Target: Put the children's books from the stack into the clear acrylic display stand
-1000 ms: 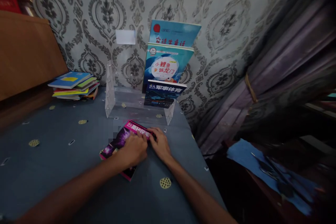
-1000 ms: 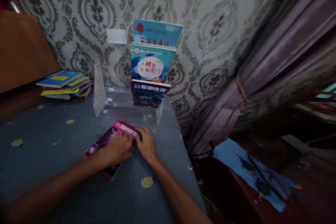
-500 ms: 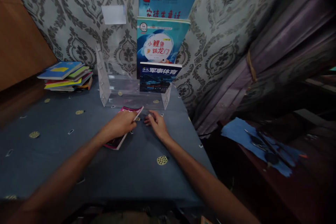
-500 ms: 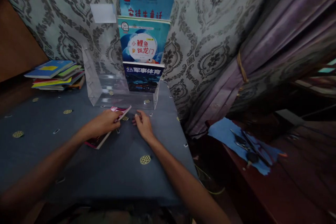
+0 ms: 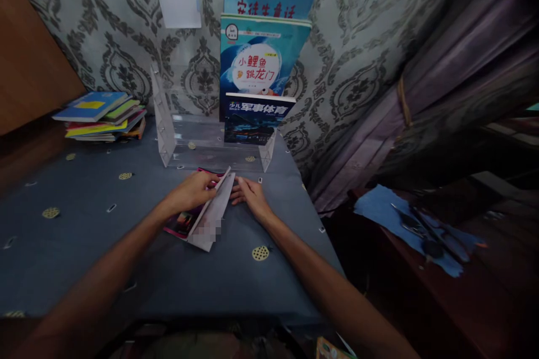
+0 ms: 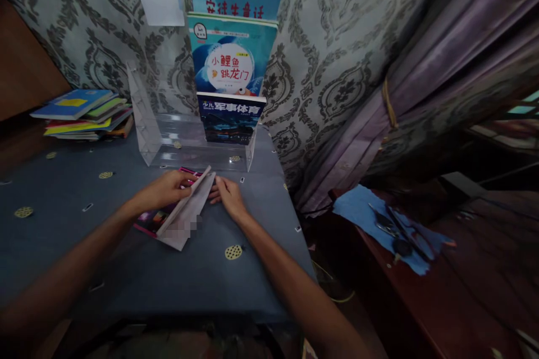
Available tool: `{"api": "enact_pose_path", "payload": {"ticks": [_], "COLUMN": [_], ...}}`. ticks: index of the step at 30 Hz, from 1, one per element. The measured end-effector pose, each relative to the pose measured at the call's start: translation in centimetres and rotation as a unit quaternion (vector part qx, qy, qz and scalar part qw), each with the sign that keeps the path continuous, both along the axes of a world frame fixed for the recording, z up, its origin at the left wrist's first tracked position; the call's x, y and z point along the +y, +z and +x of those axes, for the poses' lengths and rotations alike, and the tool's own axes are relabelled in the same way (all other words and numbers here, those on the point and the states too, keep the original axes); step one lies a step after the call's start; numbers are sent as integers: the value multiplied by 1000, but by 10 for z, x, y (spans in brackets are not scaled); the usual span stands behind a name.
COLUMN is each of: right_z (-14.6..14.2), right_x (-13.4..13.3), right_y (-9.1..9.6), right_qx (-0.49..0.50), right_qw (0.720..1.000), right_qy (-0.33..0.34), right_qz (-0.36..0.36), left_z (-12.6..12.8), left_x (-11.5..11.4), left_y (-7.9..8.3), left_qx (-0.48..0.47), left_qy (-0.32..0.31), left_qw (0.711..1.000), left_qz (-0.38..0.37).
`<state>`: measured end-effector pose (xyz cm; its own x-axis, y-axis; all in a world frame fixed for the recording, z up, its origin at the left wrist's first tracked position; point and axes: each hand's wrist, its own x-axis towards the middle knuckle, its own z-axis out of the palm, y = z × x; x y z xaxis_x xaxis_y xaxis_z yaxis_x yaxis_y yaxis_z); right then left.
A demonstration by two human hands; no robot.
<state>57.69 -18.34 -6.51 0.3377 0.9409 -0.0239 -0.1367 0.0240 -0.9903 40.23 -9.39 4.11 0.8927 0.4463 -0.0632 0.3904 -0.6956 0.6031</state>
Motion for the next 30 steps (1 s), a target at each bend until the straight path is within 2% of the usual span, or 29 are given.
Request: {"api": "enact_pose_path", "payload": {"ticks": [4, 8, 10, 13, 15, 19, 21, 25, 28, 30], "right_z": [-1, -3, -4, -5, -4, -5, -5, -8, -11, -12], "right_x": [-1, 0, 0, 1, 2, 5, 4, -4, -9, -10], "right_y": [2, 0, -1, -3, -3, -1, 1, 10, 18, 27], "right_qx": [4, -8, -14, -17, -14, -6, -1, 20, 39, 35], "right_qw": [1000, 1000, 1000, 1000, 1000, 1000, 1000, 1000, 999, 998], "right_qy": [8, 5, 3, 11, 17, 23, 22, 16, 3, -7], "right_qz": [0, 7, 11, 9, 1, -13, -10, 2, 27, 60], "left_z": [-1, -3, -7, -17, -25, -31, -30, -25, -22, -17], "left_x": [-5, -9, -7, 4, 15, 36, 45, 55, 53, 47], "left_y": [-4, -19, -27, -39, -49, -69, -77, -82, -79, -73], "left_qx": [7, 21, 33, 70, 74, -3, -71, -184, -214, -252], "left_qy": [17, 32, 80, 171, 190, 182, 194, 256, 264, 285], "left_qw": [1000, 999, 993, 965, 960, 973, 975, 945, 932, 909], "left_qz": [13, 15, 75, 187, 192, 140, 78, -86, -126, -171]}}
